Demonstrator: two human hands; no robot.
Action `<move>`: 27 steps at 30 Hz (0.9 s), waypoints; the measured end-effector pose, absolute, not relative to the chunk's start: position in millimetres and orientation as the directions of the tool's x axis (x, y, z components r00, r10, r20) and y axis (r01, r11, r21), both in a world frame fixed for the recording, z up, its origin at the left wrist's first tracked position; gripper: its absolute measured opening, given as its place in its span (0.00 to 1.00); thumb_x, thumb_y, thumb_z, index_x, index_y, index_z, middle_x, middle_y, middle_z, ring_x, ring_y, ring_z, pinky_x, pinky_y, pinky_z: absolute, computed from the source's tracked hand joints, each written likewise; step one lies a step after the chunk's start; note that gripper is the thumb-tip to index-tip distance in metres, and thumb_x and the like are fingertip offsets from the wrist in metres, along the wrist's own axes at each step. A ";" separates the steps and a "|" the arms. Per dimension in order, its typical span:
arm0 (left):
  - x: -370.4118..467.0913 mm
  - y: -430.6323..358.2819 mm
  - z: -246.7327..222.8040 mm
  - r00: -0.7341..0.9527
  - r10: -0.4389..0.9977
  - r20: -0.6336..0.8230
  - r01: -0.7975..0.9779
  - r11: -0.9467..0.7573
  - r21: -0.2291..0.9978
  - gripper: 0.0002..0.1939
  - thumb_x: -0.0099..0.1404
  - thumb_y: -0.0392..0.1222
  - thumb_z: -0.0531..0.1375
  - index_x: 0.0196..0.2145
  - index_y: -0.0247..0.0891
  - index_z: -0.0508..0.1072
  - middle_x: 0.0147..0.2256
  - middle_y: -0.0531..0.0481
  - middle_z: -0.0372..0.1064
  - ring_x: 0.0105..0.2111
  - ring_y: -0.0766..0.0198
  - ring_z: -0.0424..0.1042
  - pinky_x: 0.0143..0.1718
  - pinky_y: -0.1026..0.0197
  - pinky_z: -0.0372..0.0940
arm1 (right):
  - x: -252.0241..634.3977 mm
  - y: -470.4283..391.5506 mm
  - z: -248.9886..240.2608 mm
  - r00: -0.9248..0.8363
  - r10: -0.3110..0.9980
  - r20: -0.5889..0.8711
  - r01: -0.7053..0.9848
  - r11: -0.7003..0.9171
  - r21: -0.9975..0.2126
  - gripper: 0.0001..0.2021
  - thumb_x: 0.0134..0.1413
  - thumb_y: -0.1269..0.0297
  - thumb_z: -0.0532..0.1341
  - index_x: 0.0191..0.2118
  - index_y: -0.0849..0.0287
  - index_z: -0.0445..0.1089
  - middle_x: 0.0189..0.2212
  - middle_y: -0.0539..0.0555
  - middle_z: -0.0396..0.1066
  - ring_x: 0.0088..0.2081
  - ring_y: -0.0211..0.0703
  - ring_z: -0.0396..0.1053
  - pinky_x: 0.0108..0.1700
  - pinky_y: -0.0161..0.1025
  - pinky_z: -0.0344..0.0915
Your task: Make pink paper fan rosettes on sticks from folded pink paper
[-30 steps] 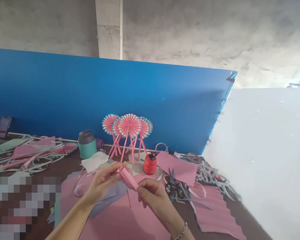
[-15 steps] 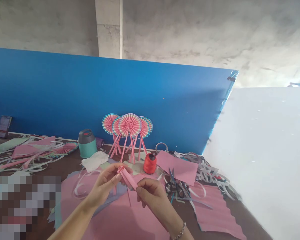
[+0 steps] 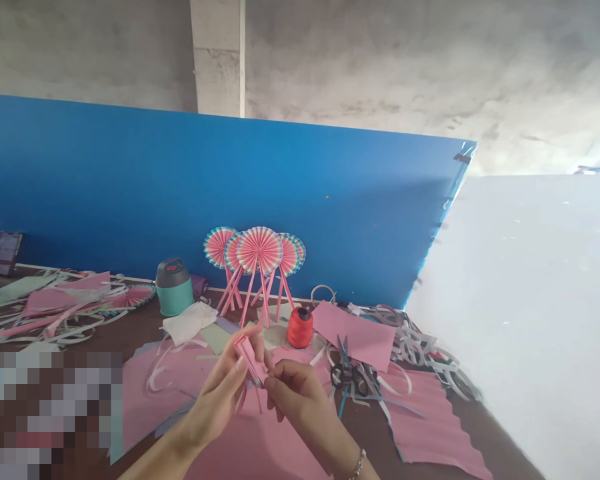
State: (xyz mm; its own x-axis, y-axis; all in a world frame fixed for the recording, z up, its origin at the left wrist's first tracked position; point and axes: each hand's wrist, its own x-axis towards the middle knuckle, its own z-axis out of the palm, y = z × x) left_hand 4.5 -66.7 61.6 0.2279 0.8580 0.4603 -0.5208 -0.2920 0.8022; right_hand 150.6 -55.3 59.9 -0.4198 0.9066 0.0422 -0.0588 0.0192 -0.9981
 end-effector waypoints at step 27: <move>10.4 -53.8 60.4 0.063 0.989 0.135 -0.730 -0.047 0.682 0.12 0.63 0.49 0.55 0.28 0.39 0.60 0.24 0.57 0.49 0.25 0.70 0.53 0.31 0.65 0.55 | 144.8 -53.4 54.4 -0.388 0.921 0.041 0.178 0.118 -0.977 0.12 0.50 0.55 0.60 0.35 0.60 0.66 0.25 0.51 0.71 0.31 0.42 0.68 0.38 0.40 0.61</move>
